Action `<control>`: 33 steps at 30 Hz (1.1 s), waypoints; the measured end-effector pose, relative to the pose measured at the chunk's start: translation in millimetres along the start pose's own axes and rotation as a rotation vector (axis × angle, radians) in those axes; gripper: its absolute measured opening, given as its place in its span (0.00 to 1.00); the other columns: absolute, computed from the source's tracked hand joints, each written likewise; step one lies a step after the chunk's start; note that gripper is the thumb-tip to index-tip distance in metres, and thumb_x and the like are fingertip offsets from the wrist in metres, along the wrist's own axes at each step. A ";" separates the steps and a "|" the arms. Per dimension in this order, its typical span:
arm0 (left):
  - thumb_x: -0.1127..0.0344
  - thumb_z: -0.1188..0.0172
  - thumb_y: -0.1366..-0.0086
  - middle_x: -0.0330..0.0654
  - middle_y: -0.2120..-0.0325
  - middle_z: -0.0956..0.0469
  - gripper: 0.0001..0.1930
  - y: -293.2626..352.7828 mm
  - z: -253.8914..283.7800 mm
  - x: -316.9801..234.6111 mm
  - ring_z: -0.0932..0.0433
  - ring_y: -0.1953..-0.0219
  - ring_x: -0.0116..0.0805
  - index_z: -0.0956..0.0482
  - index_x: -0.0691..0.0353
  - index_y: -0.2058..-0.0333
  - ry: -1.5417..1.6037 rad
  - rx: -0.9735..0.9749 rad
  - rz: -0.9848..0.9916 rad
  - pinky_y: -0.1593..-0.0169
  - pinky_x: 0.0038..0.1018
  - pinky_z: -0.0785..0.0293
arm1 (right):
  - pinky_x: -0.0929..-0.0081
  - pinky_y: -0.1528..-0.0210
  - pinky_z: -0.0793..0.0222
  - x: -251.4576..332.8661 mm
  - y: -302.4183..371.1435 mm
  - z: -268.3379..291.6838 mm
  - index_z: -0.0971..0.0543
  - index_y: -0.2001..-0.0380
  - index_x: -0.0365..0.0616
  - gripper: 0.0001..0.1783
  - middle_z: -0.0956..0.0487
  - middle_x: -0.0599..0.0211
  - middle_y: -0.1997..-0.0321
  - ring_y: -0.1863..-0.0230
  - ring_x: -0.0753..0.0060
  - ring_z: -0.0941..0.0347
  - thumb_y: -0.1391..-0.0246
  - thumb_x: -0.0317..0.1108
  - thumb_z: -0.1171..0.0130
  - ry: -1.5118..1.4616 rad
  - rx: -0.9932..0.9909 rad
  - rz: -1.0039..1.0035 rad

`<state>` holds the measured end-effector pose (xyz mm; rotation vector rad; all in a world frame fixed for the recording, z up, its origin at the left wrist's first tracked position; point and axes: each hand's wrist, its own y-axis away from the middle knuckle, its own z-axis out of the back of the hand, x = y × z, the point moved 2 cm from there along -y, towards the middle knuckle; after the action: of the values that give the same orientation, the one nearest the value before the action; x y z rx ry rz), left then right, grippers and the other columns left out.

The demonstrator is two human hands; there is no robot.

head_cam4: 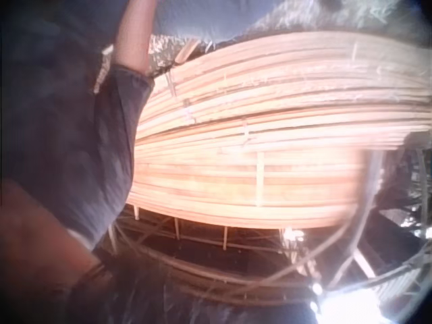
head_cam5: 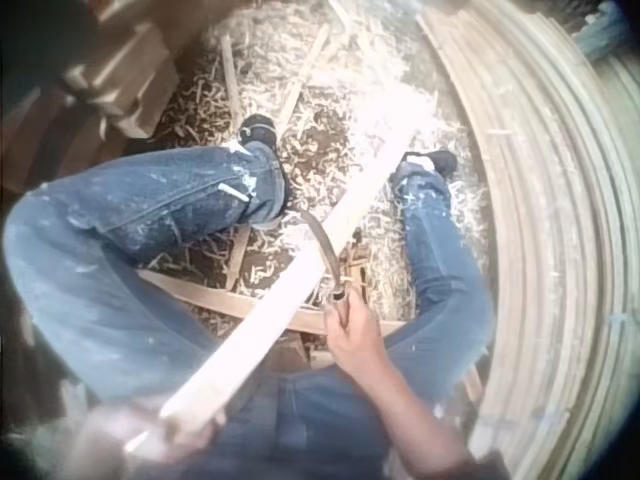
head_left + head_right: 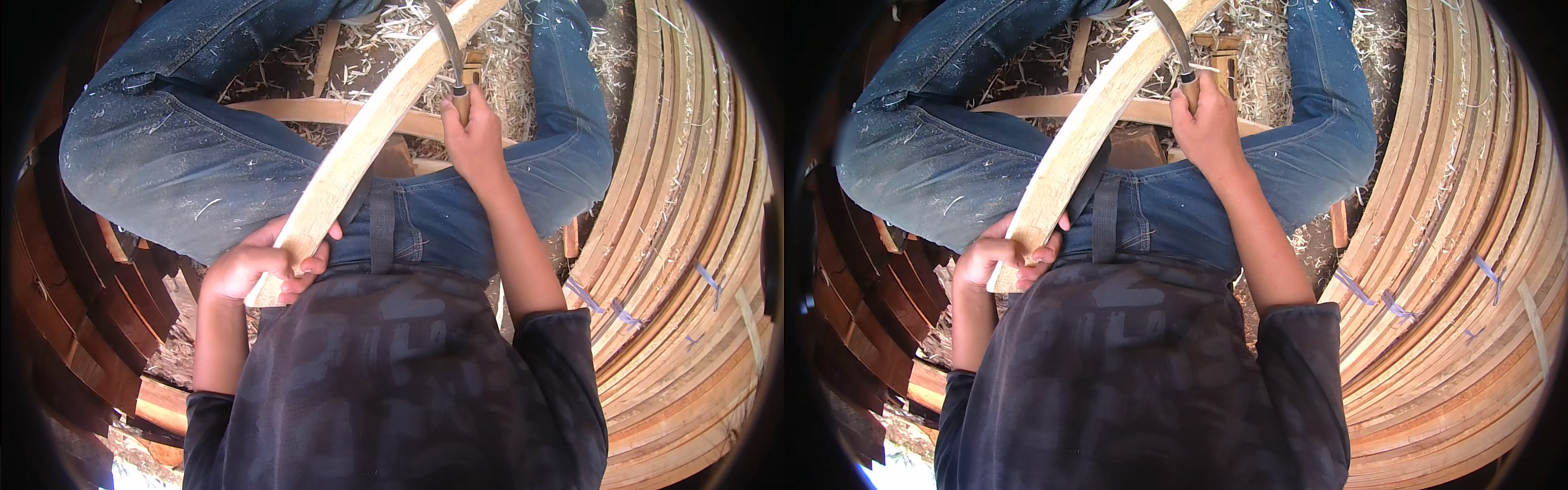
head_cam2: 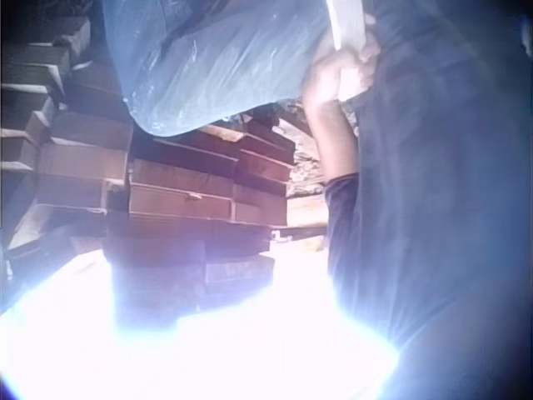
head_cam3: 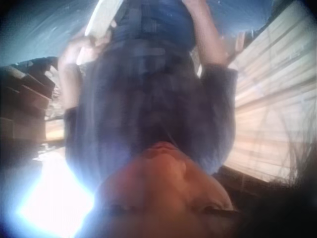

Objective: The person is sitting cross-legged and using a curved knife to shave and shape a long, thin piece of light-colored wood. They hold the wood with their left hand and use the knife in their right hand to remove thin strips of wood, refining the piece's surface and edges.

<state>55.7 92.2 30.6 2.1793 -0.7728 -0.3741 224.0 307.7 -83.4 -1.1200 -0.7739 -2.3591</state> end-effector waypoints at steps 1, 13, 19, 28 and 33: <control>0.75 0.51 0.63 0.40 0.75 0.36 0.35 0.2 -2.8 0.3 0.38 0.84 0.23 0.36 0.69 0.48 -0.037 -0.022 -0.007 0.83 0.19 0.40 | 0.58 0.71 0.33 -9.9 4.6 -7.1 0.29 0.68 0.35 0.10 0.25 0.48 0.78 0.75 0.44 0.27 0.46 0.33 0.46 -0.067 -0.004 -0.065; 0.75 0.51 0.52 0.35 0.77 0.33 0.24 24.3 -28.0 0.0 0.36 0.81 0.21 0.33 0.63 0.52 -0.718 -0.369 -0.121 0.77 0.19 0.40 | 0.68 0.80 0.42 5.6 19.7 21.0 0.26 0.83 0.36 0.20 0.31 0.61 0.90 0.87 0.71 0.37 0.47 0.40 0.38 0.002 -0.123 -0.078; 0.72 0.50 0.53 0.33 0.76 0.36 0.26 24.0 -29.9 2.3 0.39 0.80 0.19 0.34 0.61 0.50 -0.609 -0.370 -0.088 0.77 0.17 0.43 | 0.64 0.79 0.37 25.8 37.0 13.9 0.21 0.79 0.39 0.13 0.27 0.57 0.87 0.85 0.57 0.31 0.54 0.39 0.35 0.151 -0.006 0.052; 0.70 0.46 0.56 0.34 0.73 0.36 0.32 17.6 -27.6 12.9 0.37 0.76 0.20 0.36 0.64 0.46 -0.672 -0.293 -0.242 0.73 0.15 0.42 | 0.63 0.73 0.29 65.6 62.3 10.4 0.17 0.73 0.44 0.11 0.23 0.59 0.83 0.77 0.53 0.24 0.60 0.38 0.35 0.270 0.236 0.109; 0.75 0.45 0.52 0.34 0.72 0.36 0.31 17.8 -25.2 10.1 0.36 0.70 0.21 0.37 0.67 0.45 -0.442 -0.032 -0.237 0.67 0.16 0.39 | 0.60 0.70 0.29 72.1 69.8 20.1 0.17 0.74 0.43 0.12 0.23 0.55 0.82 0.76 0.50 0.24 0.59 0.40 0.35 0.326 0.325 -0.012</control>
<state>68.6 91.2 60.4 2.1894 -0.7320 -1.0066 233.0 258.3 5.8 -0.5813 -0.9946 -2.2397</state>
